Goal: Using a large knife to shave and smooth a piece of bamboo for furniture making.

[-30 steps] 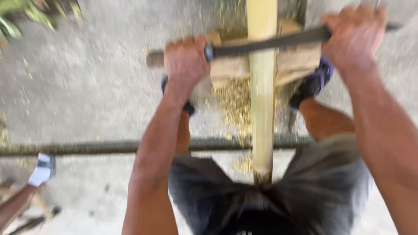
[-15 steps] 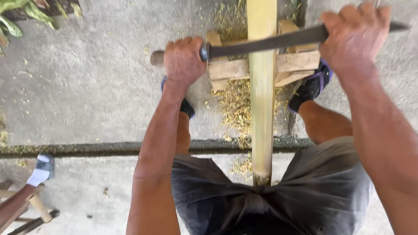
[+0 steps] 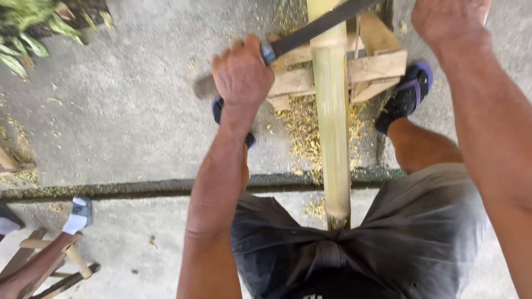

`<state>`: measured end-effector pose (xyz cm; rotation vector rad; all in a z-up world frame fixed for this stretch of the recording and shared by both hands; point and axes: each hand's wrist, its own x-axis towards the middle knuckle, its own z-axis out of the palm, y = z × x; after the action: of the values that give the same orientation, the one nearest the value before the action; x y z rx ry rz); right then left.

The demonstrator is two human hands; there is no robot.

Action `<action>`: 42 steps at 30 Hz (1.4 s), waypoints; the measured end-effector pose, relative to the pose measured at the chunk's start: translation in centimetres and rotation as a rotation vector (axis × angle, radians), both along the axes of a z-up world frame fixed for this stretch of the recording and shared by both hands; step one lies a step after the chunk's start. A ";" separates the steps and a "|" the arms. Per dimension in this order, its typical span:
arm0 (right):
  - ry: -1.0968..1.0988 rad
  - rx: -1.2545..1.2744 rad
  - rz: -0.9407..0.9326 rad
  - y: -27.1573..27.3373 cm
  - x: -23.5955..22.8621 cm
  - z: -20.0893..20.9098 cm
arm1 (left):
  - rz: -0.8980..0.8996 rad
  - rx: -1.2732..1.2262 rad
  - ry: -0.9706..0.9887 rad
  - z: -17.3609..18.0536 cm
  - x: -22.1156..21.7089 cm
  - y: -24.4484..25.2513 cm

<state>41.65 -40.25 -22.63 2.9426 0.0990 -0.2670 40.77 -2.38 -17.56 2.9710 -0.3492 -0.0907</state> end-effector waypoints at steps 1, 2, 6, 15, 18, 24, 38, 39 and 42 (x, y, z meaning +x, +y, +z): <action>0.130 0.027 -0.048 0.3 0.6 0.7 | 0.110 -0.065 0.108 0.1 -0.2 -0.2; 0.120 0.027 -0.046 2.9 1.1 3.4 | 0.112 -0.066 0.098 0.3 -1.3 0.3; 0.109 0.287 0.253 10.8 -0.7 5.9 | 0.489 -0.444 0.453 0.2 -9.1 2.2; 0.072 0.295 0.391 16.6 -13.1 3.8 | 1.056 -1.509 0.685 5.1 -28.4 1.7; 0.207 0.233 0.416 17.5 -19.0 5.2 | 1.125 -1.709 0.757 4.7 -31.3 1.5; 0.263 0.280 0.384 17.9 -29.6 4.4 | 1.077 -1.784 0.811 1.7 -33.7 2.5; 0.535 1.077 -0.212 12.3 -34.5 9.2 | 1.204 -1.842 0.858 -4.7 -34.6 4.0; 0.403 0.999 -0.354 12.0 -34.3 10.4 | 1.191 -1.837 0.858 -4.6 -34.6 4.1; 0.246 0.956 -0.444 10.6 -33.6 10.1 | 1.188 -1.827 0.861 -3.5 -34.5 4.2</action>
<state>8.01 -29.64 -12.54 3.8204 -0.5553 -0.8488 6.24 1.79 -21.07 0.8069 0.9048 -0.4914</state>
